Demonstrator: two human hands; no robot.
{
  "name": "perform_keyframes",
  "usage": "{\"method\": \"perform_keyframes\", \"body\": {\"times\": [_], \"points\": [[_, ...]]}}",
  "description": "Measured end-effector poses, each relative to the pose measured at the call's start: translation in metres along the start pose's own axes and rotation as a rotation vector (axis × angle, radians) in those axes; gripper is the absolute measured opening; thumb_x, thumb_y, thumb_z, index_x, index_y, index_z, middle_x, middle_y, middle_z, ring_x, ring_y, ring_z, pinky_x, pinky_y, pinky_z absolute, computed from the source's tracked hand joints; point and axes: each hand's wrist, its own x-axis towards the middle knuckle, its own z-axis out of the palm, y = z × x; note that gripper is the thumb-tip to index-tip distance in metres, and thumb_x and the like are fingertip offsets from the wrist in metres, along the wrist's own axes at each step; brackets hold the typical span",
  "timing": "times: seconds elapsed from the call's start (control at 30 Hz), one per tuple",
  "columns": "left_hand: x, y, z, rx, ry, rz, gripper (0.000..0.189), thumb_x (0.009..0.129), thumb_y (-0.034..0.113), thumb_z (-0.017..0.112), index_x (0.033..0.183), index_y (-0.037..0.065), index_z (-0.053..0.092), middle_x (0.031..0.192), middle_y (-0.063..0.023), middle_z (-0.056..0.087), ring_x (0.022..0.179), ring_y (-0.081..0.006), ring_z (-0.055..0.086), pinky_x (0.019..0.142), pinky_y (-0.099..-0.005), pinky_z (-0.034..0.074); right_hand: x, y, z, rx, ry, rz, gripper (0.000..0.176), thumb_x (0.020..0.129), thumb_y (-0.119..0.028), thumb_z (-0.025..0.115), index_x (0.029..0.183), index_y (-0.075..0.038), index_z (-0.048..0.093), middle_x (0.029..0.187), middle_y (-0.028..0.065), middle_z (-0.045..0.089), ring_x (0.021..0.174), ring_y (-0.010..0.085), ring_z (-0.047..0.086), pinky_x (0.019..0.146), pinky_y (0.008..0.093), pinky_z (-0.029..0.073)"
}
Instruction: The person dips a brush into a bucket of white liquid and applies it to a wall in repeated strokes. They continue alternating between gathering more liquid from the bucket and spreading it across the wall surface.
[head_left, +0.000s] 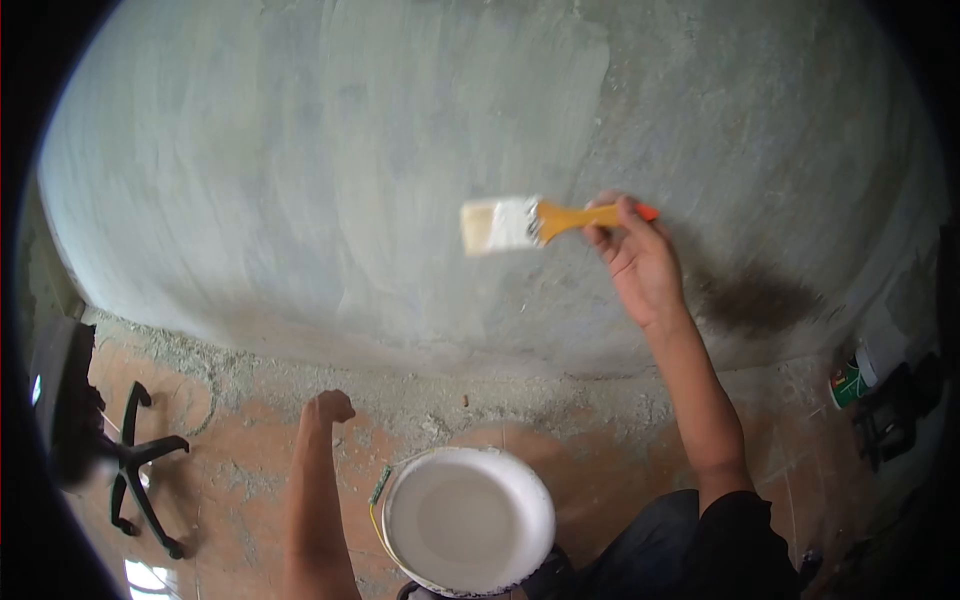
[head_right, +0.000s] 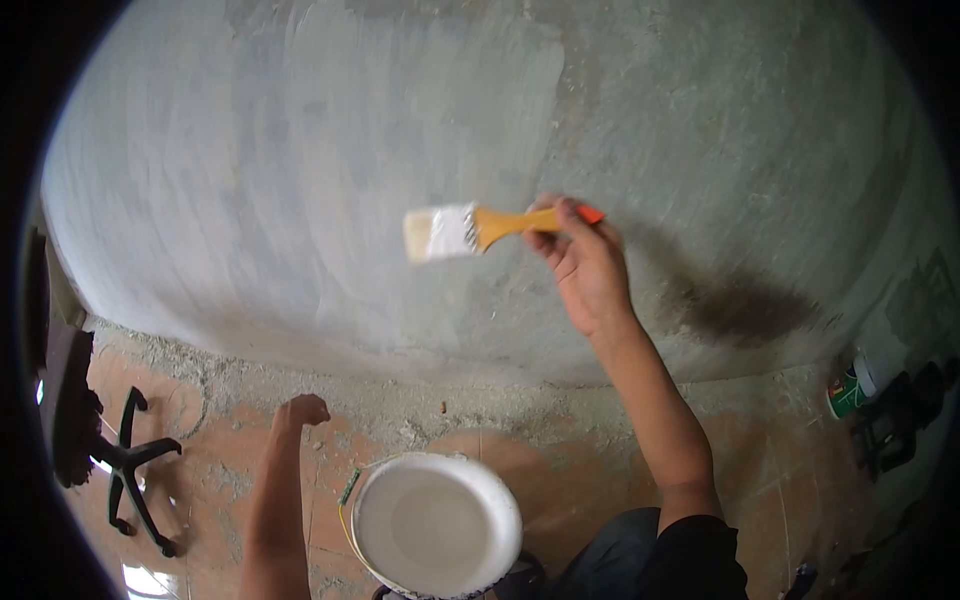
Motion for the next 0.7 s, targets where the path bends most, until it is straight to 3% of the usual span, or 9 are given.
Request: {"method": "perform_keyframes", "body": {"times": [0.07,0.13,0.17,0.23,0.37,0.43,0.57,0.63,0.7], "points": [[0.009,-0.003,0.007,-0.003,-0.009,-0.026,0.034,0.082,0.036,0.057,0.106,0.014,0.066,0.111,-0.0084,0.063,0.104,-0.0288,0.058,0.092,-0.0414,0.045,0.006,-0.019,0.0,-0.057,-0.041,-0.198,0.023,0.091,-0.017,0.055,0.104,0.002,0.057,0.103,0.0119,0.058,0.089,0.0158,0.059,0.078,0.0273,0.052],[0.017,-0.002,0.006,0.015,-0.024,0.009,0.034,0.08,0.036,0.057,0.105,0.014,0.067,0.11,-0.0084,0.064,0.103,-0.0287,0.059,0.09,-0.0412,0.045,0.013,-0.035,0.004,-0.252,0.032,-0.665,0.025,0.091,-0.012,0.055,0.11,0.004,0.057,0.104,0.012,0.059,0.09,0.0149,0.059,0.079,0.0267,0.052],[0.022,0.0,0.007,0.013,-0.015,0.013,0.034,0.08,0.036,0.057,0.105,0.014,0.067,0.11,-0.0084,0.064,0.103,-0.0287,0.059,0.09,-0.0412,0.045,0.021,-0.041,0.003,-0.254,0.028,-0.674,0.025,0.091,-0.012,0.055,0.11,0.004,0.057,0.104,0.012,0.059,0.09,0.0149,0.059,0.079,0.0267,0.052],[0.005,0.012,-0.006,-0.022,-0.044,-0.015,0.032,0.077,0.02,0.052,0.104,0.01,0.067,0.116,-0.0114,0.061,0.108,-0.0305,0.057,0.091,-0.0407,0.046,0.04,-0.054,0.0,-0.713,0.027,-1.064,0.026,0.089,-0.008,0.058,0.112,0.003,0.059,0.103,0.011,0.06,0.092,0.0149,0.059,0.079,0.0266,0.051],[0.026,0.016,0.002,-0.002,-0.104,0.013,0.033,0.077,0.021,0.053,0.105,0.01,0.066,0.117,-0.0111,0.06,0.109,-0.0303,0.056,0.091,-0.0409,0.046,0.082,-0.051,0.007,-1.128,-0.052,-1.451,0.036,0.079,0.002,0.063,0.114,-0.006,0.062,0.1,0.0117,0.06,0.097,0.0231,0.061,0.081,0.0304,0.05],[0.04,0.013,0.014,0.017,-0.027,0.018,0.036,0.078,0.034,0.057,0.107,0.014,0.066,0.111,-0.0081,0.063,0.103,-0.0284,0.059,0.09,-0.0402,0.046,0.091,-0.031,0.001,-1.311,-0.134,-1.445,0.035,0.078,0.004,0.063,0.111,-0.007,0.062,0.099,0.0114,0.059,0.101,0.0246,0.06,0.082,0.032,0.051],[0.035,0.024,0.009,0.031,-0.016,0.034,0.036,0.078,0.033,0.058,0.108,0.014,0.065,0.113,-0.0079,0.062,0.104,-0.0281,0.058,0.09,-0.04,0.046,0.098,0.009,-0.011,-1.524,-0.18,-1.419,0.025,0.076,0.006,0.062,0.097,-0.008,0.061,0.095,0.0093,0.058,0.108,0.0269,0.058,0.084,0.0342,0.054],[0.011,0.031,-0.006,-0.025,-0.07,0.026,0.033,0.078,0.02,0.053,0.107,0.012,0.065,0.119,-0.0101,0.059,0.111,-0.0303,0.055,0.094,-0.0405,0.045,0.093,0.024,-0.018,-1.503,-0.165,-1.43,0.018,0.077,0.002,0.062,0.091,-0.009,0.058,0.093,0.0077,0.057,0.105,0.0257,0.06,0.078,0.0306,0.056],[0.035,0.015,0.013,-0.015,-0.045,0.03,0.033,0.079,0.026,0.055,0.107,0.013,0.065,0.116,-0.009,0.061,0.108,-0.0294,0.057,0.092,-0.0404,0.045,0.081,0.04,-0.026,-1.595,-0.209,-1.43,0.015,0.079,0.0,0.061,0.091,-0.01,0.059,0.092,0.0072,0.057,0.104,0.0247,0.061,0.074,0.028,0.057]]}}
